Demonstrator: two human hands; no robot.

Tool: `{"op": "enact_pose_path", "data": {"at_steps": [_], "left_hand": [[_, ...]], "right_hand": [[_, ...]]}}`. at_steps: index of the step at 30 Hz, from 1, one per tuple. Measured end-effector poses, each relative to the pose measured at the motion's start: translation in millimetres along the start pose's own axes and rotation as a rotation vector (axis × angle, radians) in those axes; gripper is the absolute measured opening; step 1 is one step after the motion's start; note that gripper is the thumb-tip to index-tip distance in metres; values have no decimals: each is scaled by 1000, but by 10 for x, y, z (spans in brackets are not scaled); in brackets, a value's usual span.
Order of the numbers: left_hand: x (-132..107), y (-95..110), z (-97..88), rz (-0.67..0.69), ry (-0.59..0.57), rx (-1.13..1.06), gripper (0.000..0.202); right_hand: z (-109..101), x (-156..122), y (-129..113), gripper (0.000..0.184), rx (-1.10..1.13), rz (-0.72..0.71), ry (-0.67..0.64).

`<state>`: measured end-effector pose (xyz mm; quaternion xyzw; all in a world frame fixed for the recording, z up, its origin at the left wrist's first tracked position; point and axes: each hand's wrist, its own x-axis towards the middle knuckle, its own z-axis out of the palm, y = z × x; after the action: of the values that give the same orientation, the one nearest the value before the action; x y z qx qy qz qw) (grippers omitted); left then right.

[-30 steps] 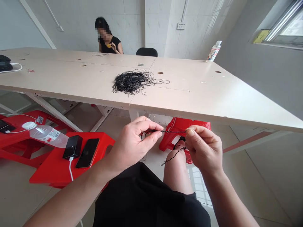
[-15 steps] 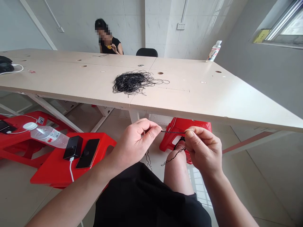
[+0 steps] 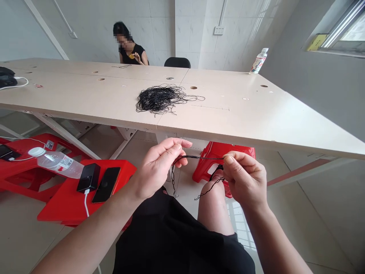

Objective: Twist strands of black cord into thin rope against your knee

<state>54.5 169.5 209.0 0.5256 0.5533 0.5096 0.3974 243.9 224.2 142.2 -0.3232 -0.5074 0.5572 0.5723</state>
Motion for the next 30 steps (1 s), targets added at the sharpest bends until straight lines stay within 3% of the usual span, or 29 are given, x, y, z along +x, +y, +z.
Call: {"op": "enact_pose_path", "data": {"at_steps": [14, 22, 30], "left_hand": [[-17, -47, -82, 62, 45, 177, 25], [-23, -17, -33, 27, -74, 278, 28], [-38, -19, -20, 41, -30, 313, 23]], "right_hand": [[16, 15, -41, 16, -25, -36, -8], [50, 18, -75, 14, -53, -68, -7], [50, -16, -46, 11, -122, -148, -4]]}}
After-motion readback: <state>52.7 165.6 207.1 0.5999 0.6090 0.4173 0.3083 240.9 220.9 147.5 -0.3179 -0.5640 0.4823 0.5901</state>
